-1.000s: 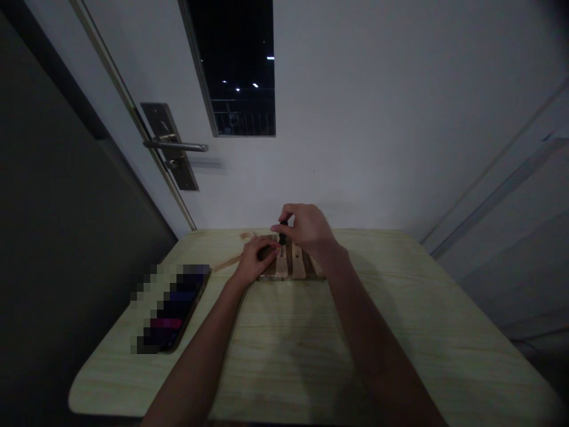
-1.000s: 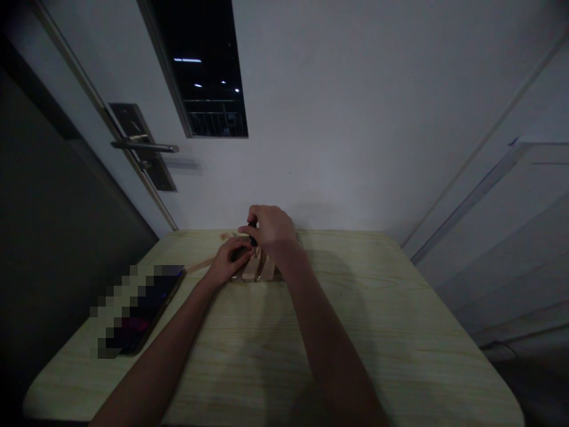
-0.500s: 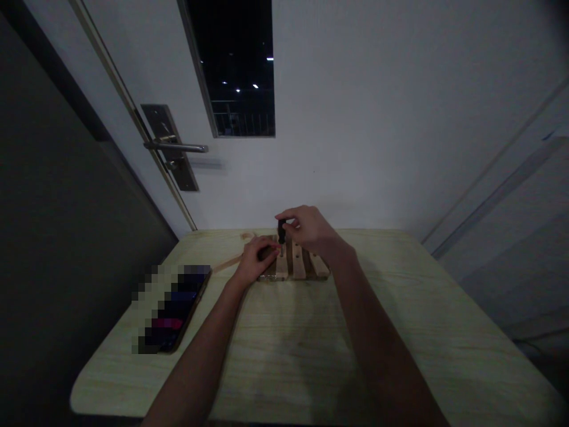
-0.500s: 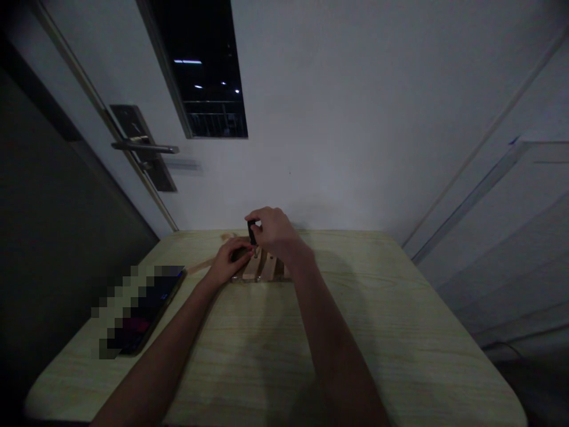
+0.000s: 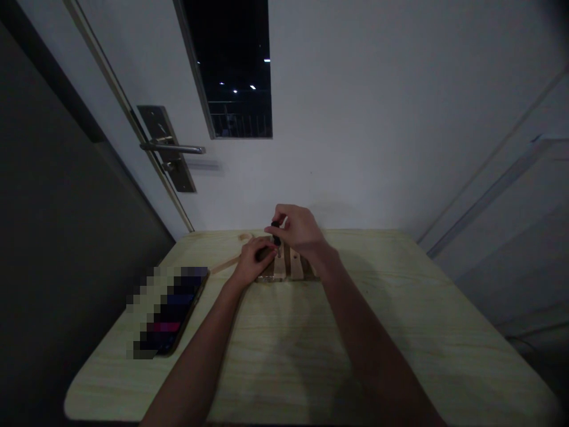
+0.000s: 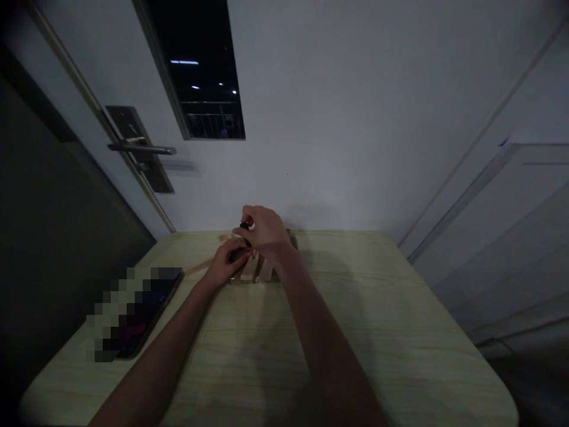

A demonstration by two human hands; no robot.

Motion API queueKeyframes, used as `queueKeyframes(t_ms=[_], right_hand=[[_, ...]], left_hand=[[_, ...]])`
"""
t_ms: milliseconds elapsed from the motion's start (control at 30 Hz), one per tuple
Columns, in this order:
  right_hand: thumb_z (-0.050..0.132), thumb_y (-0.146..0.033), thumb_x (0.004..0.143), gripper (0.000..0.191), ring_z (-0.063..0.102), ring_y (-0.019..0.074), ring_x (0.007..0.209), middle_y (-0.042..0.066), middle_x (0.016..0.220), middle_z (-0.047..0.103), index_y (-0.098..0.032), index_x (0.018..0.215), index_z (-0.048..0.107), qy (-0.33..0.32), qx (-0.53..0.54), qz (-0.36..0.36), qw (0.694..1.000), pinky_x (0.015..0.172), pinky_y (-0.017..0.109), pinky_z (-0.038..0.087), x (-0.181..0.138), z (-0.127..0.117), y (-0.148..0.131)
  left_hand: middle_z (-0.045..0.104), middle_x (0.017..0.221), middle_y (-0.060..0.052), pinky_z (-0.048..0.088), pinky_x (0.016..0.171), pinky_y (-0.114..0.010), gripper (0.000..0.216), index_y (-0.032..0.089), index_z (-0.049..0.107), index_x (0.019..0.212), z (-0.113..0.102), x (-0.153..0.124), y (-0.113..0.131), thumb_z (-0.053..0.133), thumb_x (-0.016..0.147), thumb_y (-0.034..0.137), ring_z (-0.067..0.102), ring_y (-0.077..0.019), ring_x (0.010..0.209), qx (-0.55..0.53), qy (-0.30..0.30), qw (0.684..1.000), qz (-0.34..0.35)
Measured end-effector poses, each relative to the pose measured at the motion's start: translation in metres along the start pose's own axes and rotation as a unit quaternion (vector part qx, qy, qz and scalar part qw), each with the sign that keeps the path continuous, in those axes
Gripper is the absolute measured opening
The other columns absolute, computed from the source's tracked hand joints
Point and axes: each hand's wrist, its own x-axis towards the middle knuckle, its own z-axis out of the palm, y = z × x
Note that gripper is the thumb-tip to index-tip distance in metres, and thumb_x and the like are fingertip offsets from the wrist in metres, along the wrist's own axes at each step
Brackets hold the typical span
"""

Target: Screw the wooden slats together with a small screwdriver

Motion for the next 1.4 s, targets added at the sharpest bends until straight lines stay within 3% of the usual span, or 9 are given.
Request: queueKeyframes(t_ms=[167,267,400,600,800,1000,1267,1400], right_hand=[[0.068,-0.035,0.072,0.021,0.051,0.0119,0.06,0.0,0.069,0.06,-0.02,0.076,0.054,0.011,-0.017,0.031,0.999,0.056,0.024,0.033,-0.001,0.008,-0.001],[0.067,-0.03,0.075,0.017,0.054,0.0123,0.06,-0.001,0.069,0.062,-0.022,0.086,0.057,0.008,-0.001,0.029,1.0,0.057,0.024,0.035,-0.002,0.01,-0.003],[0.064,-0.026,0.078,0.006,0.06,0.0128,0.068,0.001,0.074,0.067,-0.02,0.081,0.064,-0.009,0.015,0.019,1.0,0.063,0.024,0.04,-0.002,0.008,-0.004],[0.054,-0.011,0.077,0.03,0.059,0.0124,0.068,0.006,0.087,0.07,-0.015,0.104,0.067,-0.026,0.032,0.014,0.999,0.066,0.026,0.043,-0.006,-0.001,0.001],[0.055,-0.015,0.078,0.024,0.057,0.0116,0.068,0.003,0.085,0.068,-0.017,0.099,0.066,-0.033,0.051,-0.02,0.998,0.067,0.025,0.042,-0.008,-0.011,0.002],[0.063,-0.028,0.079,0.01,0.053,0.0143,0.074,0.002,0.079,0.061,-0.02,0.083,0.063,-0.014,-0.068,0.014,0.998,0.069,0.027,0.037,-0.003,-0.005,0.003],[0.061,-0.018,0.079,0.007,0.055,0.0104,0.069,0.003,0.088,0.066,-0.018,0.085,0.065,-0.016,0.036,-0.008,0.999,0.068,0.024,0.042,-0.001,-0.001,0.005],[0.053,-0.011,0.078,0.021,0.059,0.0112,0.071,0.004,0.089,0.069,-0.018,0.09,0.069,-0.023,0.067,-0.007,0.997,0.069,0.025,0.045,-0.005,-0.005,0.002]], left_hand=[[0.067,0.096,-0.006,0.044,0.088,-0.04,0.014,0.019,0.064,0.087,0.0,0.001,0.002,0.062,0.079,0.031,0.059,-0.0234,0.095,-0.005,0.002,1.0,-0.006],[0.068,0.095,-0.006,0.044,0.088,-0.039,0.014,0.019,0.064,0.086,-0.001,0.002,0.005,0.061,0.08,0.03,0.059,-0.0231,0.095,0.0,-0.003,1.0,-0.003],[0.068,0.092,-0.006,0.044,0.084,-0.037,0.014,0.018,0.064,0.086,-0.002,0.001,0.005,0.06,0.081,0.03,0.059,-0.0222,0.091,0.004,-0.01,1.0,0.002],[0.067,0.093,-0.005,0.043,0.083,-0.037,0.014,0.019,0.064,0.09,-0.001,0.0,0.003,0.059,0.082,0.03,0.059,-0.0209,0.089,0.01,-0.008,1.0,0.009],[0.067,0.091,-0.005,0.044,0.08,-0.035,0.014,0.02,0.065,0.089,-0.002,0.0,0.005,0.059,0.082,0.031,0.059,-0.0201,0.087,0.015,-0.012,1.0,0.012],[0.067,0.091,-0.005,0.044,0.082,-0.037,0.013,0.02,0.066,0.088,-0.003,0.002,0.01,0.06,0.081,0.029,0.059,-0.0211,0.088,0.013,-0.009,1.0,0.006],[0.067,0.092,-0.006,0.044,0.083,-0.038,0.014,0.019,0.066,0.089,-0.002,0.001,0.008,0.06,0.081,0.029,0.059,-0.0213,0.089,0.007,-0.01,1.0,0.005],[0.067,0.093,-0.005,0.043,0.084,-0.037,0.014,0.02,0.065,0.09,-0.001,0.0,0.004,0.06,0.082,0.03,0.058,-0.021,0.09,0.015,-0.005,1.0,0.007]])
